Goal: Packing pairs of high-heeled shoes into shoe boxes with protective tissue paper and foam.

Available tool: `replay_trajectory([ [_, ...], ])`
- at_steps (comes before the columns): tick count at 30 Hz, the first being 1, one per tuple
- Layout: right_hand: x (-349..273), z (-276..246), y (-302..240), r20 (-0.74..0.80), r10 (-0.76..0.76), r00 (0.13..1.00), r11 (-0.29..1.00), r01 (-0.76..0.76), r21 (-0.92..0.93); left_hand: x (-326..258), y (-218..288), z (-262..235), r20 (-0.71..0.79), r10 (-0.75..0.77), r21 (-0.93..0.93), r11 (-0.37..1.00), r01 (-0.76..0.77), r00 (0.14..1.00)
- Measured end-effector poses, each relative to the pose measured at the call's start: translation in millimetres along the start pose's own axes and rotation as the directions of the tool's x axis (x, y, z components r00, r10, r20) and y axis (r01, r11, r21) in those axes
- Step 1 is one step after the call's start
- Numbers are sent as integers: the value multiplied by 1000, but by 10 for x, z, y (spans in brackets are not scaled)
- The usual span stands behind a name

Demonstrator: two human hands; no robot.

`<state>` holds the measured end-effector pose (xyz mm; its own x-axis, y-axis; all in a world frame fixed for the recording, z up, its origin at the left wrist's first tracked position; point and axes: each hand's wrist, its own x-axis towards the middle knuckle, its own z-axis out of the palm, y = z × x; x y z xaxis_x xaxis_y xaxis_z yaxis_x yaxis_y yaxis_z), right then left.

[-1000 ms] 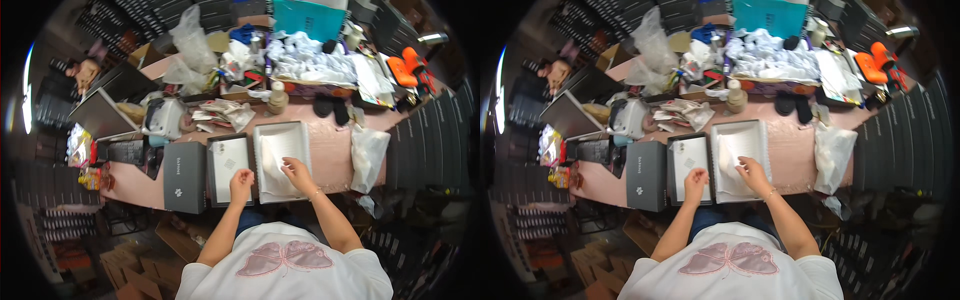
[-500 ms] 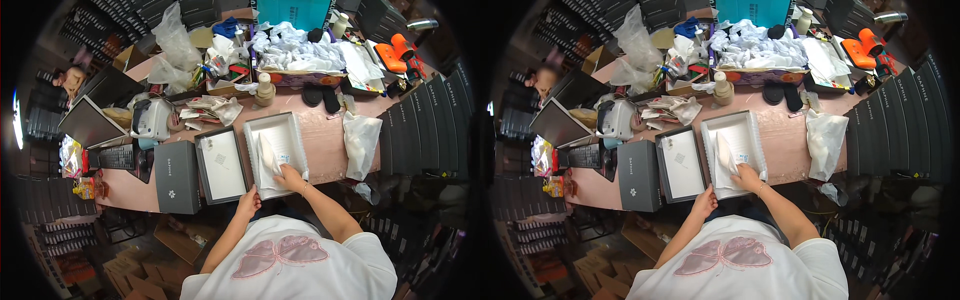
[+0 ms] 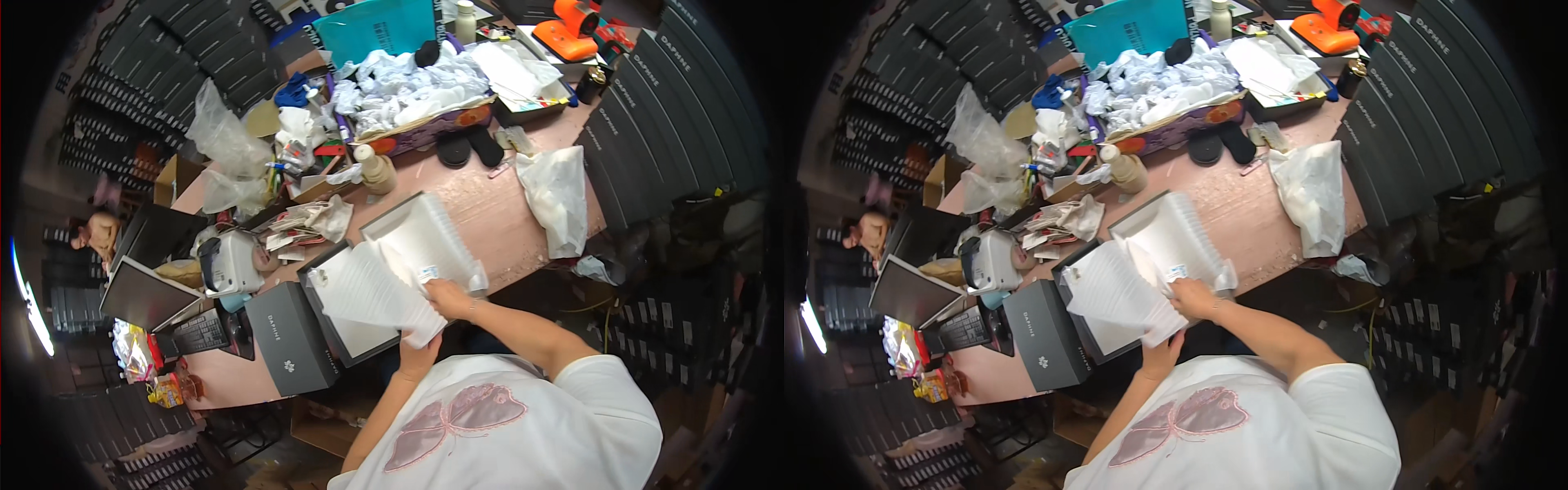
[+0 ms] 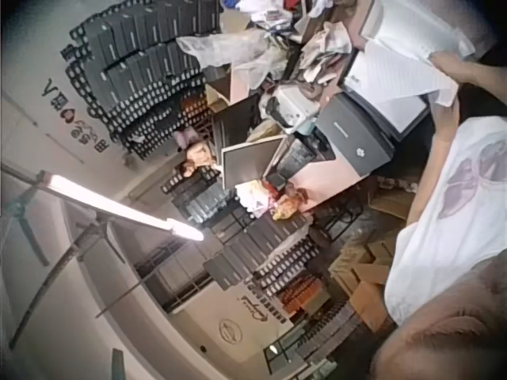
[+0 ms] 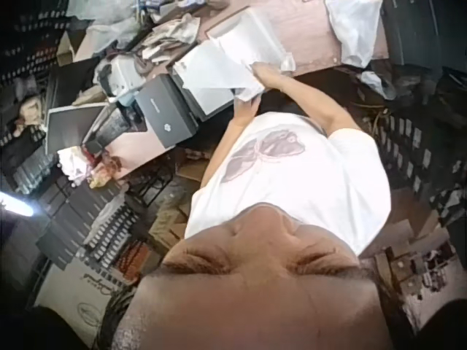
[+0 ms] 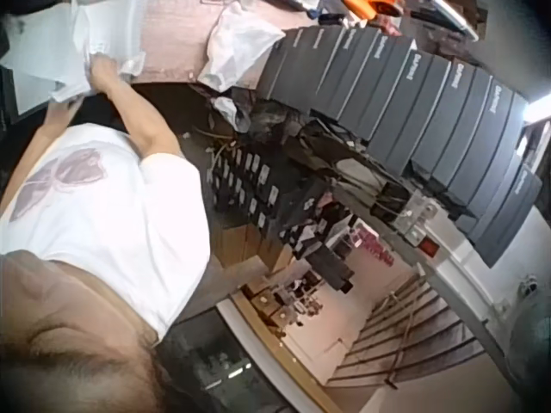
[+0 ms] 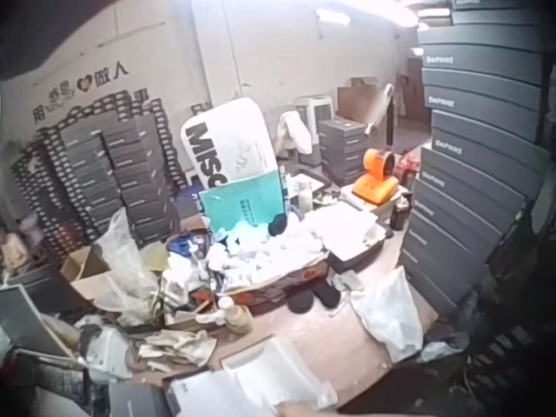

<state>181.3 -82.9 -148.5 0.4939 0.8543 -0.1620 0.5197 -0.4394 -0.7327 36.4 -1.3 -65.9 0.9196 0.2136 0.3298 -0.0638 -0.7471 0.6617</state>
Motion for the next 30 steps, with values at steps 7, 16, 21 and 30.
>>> replay_trajectory([
  [7,-333,-596,-120,-275,-62,959,976,116,184,459,-307,-113,313,-677,-739,266,618,666],
  [16,-1869,-1667,1507,-760,517,394,704,-701,116,1353,-468,477,597,-254,620,748,-236,761],
  [21,-1867,-1636,2190,-802,519,296,737,-630,245,1489,-669,426,725,-431,433,892,131,537],
  [30,-1108,-3292,1160,-855,13,518,948,-280,-154,1514,-759,387,469,-325,-220,858,465,821],
])
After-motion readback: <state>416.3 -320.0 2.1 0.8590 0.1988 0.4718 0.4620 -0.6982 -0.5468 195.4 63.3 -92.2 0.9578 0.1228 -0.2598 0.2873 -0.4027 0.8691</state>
